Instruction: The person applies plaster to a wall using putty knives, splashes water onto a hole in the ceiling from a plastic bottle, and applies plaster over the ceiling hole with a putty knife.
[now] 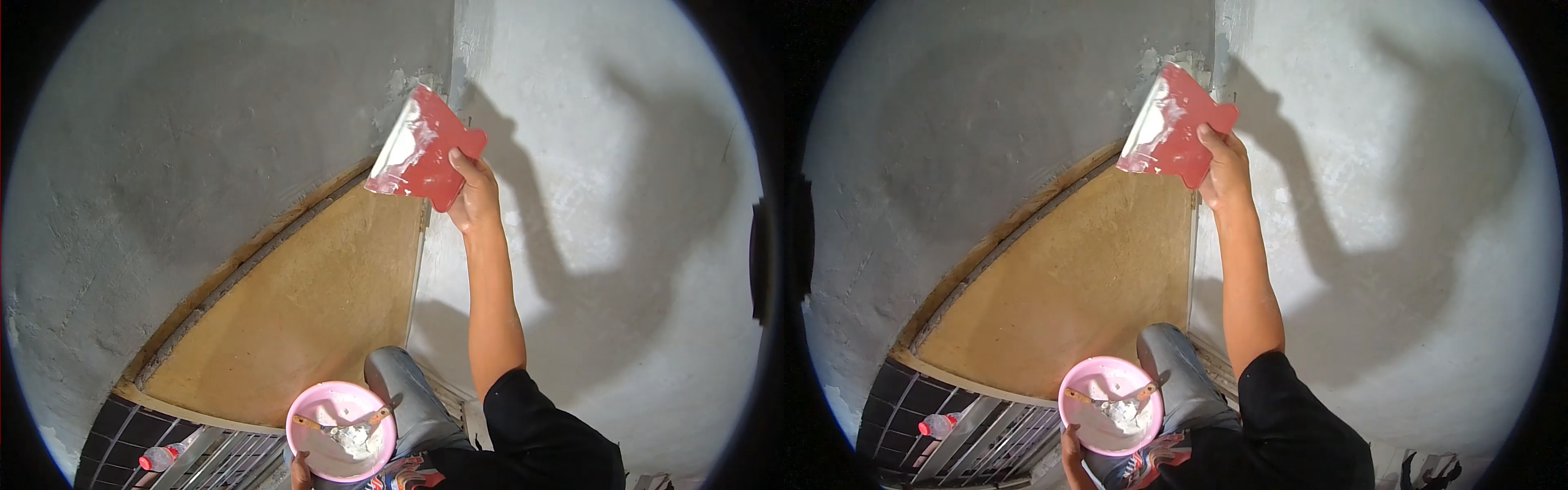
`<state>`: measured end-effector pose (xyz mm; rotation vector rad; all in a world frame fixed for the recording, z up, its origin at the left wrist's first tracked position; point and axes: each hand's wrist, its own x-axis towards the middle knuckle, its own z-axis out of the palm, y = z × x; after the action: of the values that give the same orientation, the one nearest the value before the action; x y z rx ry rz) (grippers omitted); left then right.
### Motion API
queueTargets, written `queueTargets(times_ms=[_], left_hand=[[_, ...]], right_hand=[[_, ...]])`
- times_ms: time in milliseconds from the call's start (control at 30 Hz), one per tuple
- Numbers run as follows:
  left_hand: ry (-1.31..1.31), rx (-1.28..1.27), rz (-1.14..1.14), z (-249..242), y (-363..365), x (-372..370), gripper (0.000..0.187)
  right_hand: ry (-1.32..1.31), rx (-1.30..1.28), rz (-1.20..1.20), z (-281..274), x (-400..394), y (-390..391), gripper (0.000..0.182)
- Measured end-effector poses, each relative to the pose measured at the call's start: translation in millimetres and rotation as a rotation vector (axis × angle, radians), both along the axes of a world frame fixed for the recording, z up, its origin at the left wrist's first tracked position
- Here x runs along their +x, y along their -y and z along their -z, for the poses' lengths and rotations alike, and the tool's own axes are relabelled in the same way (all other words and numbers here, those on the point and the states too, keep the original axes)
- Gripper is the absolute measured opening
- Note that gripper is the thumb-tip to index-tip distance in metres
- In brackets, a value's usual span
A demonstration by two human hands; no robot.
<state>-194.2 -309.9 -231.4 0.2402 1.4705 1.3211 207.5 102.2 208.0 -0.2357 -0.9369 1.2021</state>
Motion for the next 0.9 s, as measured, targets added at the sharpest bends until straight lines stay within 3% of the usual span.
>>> queueTargets(times_ms=[67,200,467,900], left_hand=[[-0.002,-0.02,-0.006,-3.5,-1.6,3.0,0.056],[0.001,-0.036,-0.01,1.9,-3.6,-0.4,0.059],[0.02,-0.014,0.031,11.3,-3.7,-7.9,0.057],[-0.031,0.009,0.015,3.9,-10.3,-3.9,0.056]], right_hand=[[-0.163,-0.09,-0.146,13.1,15.0,-6.2,0.04],[-0.312,-0.111,-0.062,30.3,48.3,-35.7,0.037],[-0.027,-0.084,0.326,-8.9,88.7,-103.0,0.026],[0.215,-0.052,0.462,-35.0,75.5,-126.2,0.022]])
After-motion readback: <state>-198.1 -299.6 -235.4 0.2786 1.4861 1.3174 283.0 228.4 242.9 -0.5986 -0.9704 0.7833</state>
